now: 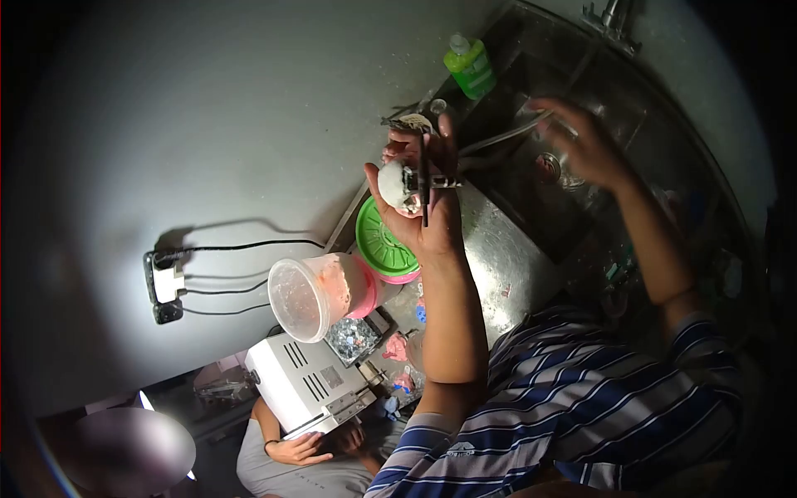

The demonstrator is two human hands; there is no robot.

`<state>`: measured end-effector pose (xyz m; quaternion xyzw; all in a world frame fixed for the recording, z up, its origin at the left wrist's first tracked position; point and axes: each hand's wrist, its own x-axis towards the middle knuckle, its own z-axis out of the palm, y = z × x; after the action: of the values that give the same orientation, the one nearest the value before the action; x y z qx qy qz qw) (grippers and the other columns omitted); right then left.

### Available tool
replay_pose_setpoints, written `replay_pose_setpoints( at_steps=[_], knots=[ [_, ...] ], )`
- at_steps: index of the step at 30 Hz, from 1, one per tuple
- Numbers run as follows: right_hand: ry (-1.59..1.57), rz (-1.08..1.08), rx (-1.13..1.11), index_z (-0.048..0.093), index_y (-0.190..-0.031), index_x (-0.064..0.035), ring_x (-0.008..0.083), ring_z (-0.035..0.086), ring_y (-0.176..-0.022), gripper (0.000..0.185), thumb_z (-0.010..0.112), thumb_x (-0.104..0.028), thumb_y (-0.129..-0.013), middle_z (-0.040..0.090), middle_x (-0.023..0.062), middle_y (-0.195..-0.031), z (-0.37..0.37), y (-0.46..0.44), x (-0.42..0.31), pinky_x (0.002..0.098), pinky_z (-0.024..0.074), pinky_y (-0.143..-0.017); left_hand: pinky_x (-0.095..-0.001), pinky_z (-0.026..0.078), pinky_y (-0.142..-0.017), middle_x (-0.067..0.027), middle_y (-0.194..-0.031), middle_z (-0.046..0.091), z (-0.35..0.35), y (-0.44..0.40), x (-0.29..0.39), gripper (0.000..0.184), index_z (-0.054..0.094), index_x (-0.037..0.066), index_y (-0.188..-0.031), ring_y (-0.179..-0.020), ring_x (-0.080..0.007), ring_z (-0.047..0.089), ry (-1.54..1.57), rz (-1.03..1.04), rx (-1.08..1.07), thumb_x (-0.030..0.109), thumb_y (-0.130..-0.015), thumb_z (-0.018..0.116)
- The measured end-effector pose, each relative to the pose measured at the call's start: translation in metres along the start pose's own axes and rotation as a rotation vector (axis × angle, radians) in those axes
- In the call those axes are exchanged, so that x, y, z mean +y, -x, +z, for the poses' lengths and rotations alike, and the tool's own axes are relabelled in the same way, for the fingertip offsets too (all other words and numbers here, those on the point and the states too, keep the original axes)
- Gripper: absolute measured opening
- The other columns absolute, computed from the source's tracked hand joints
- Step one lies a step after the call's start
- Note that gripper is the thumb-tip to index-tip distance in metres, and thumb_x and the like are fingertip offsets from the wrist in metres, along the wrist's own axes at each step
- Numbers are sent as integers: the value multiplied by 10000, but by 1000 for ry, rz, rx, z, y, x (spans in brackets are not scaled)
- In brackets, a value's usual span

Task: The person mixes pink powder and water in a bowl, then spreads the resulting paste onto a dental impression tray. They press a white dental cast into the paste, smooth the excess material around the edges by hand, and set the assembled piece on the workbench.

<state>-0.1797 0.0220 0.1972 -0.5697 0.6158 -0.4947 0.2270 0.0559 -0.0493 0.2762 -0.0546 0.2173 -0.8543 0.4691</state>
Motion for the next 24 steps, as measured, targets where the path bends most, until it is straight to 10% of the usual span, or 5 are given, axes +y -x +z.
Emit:
replay_pose_setpoints(
  at_steps=[3,9,16,24],
  knots=[
    [-249,-352,-118,428,-1414,-22,302,415,-1362,521,536,-238,-953,457,179,-1433,33,18,-73,414,302,-1139,-546,144,-1191,-100,-965,653,-9,-13,-6,226,619,14,-956,-1088,-255,599,-41,21,-8,231,-891,625],
    [4,-497,-196,254,-1512,-18,323,211,-1469,698,477,-352,-941,266,158,-1568,54,9,-86,538,78,-1185,-516,233,-1151,-89,-1066,648,-10,-14,7,271,627,18,-1014,-1071,-215,551,-29,17,-61,263,-899,601],
    [2,-517,-208,281,-1493,8,342,254,-1454,647,415,-346,-968,291,184,-1555,65,29,-114,605,24,-1158,-422,437,-1001,-108,-1134,616,-15,-5,8,258,613,23,-1097,-1182,-282,516,223,-141,-142,193,-903,630],
    [171,-410,-121,287,-1459,77,458,235,-1428,698,402,-375,-939,344,290,-1483,69,67,-159,635,-16,-1137,-415,410,-1039,-122,-1204,586,-20,3,22,375,537,2,-1210,-1161,-275,528,-67,-91,-282,237,-925,600]
  ],
)
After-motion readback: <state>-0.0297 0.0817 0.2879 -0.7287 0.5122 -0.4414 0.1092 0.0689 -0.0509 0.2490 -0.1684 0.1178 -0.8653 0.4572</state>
